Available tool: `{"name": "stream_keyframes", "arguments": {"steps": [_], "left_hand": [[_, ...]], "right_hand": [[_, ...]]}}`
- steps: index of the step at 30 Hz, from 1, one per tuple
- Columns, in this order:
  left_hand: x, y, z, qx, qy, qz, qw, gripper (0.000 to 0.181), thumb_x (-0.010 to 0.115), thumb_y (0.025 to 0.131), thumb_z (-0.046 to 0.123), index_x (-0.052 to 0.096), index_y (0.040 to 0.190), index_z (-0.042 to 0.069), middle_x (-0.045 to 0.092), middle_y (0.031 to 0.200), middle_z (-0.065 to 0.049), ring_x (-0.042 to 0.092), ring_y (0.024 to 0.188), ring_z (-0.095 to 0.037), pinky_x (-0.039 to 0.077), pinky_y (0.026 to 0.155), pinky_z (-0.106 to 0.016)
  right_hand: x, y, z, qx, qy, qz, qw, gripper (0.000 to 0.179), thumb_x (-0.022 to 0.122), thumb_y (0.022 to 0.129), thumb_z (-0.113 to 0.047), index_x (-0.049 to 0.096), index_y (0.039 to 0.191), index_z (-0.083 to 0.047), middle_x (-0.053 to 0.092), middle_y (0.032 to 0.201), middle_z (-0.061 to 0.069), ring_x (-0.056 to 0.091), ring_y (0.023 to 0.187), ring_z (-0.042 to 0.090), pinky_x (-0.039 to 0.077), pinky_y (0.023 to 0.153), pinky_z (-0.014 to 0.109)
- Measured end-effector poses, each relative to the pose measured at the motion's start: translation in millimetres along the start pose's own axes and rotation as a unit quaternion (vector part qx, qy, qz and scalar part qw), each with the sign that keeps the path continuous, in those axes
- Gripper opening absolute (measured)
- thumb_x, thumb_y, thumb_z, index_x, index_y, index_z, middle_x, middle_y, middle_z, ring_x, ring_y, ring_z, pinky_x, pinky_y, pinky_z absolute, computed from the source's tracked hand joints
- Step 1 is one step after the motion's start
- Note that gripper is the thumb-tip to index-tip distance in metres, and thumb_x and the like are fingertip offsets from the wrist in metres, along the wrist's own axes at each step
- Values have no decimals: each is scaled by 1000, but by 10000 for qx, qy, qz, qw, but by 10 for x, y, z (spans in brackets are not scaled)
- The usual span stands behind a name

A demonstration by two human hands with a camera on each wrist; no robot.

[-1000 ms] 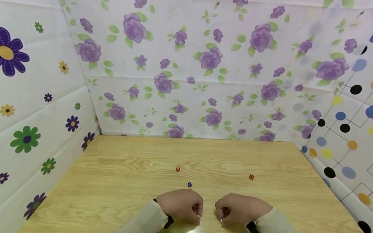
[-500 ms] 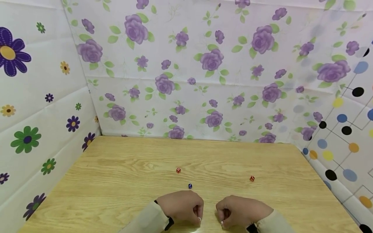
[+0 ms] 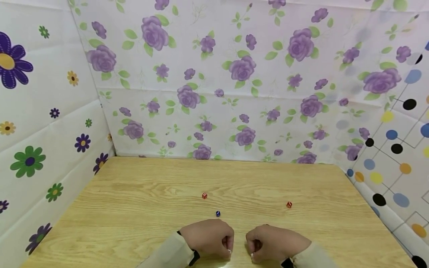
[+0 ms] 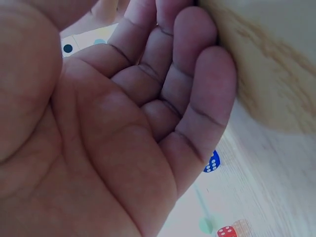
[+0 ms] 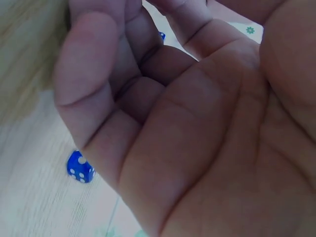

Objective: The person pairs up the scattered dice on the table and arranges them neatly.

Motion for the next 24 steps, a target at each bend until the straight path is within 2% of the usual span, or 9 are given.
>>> {"name": "stream_keyframes", "arguments": {"steps": [9,14,17,21,24], "left_hand": [[36,16,69,-101,289,15,9995,16,69,82,18,59,73,26,54,67,19,47,58,2,41,55,-16],[47,2,128,-132,365,-58,9992,17,66,82,13,59,75,26,53,67,19,47,56,1,41,53,-17],[39,-9,146,-8,445,17,9990,17,67,81,12,60,75,26,53,68,19,47,56,1,41,53,-16],[43,-6,162,212,600,53,9980,18,70,79,9,62,77,25,54,70,19,46,58,2,41,55,-14],[52,17,167,244,682,-12,9974,20,71,77,6,63,80,24,54,73,19,46,61,2,41,58,-15]], "right_hand": [[33,42,-3,79,-52,-19,10000,11,66,87,-17,58,82,-22,54,71,-15,44,58,-1,41,54,19],[68,82,11,-52,-472,181,9987,12,62,88,-16,58,81,-25,52,66,-15,44,53,-1,41,52,19],[75,104,16,-138,-816,362,9959,13,63,88,-18,58,81,-27,52,67,-17,45,55,-3,42,53,18],[76,120,22,-330,-947,429,9940,11,64,89,-18,59,83,-26,53,70,-19,45,58,-5,43,54,18],[80,120,26,-462,-1017,470,9926,10,64,89,-17,60,85,-25,53,72,-20,45,59,-5,43,55,17]]}}
Point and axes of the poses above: each hand's wrist, its own y-axis towards the middle knuckle, its own x-axis out of the palm, z = x × y, the point moved 1 cm from there along y, towards the middle knuckle
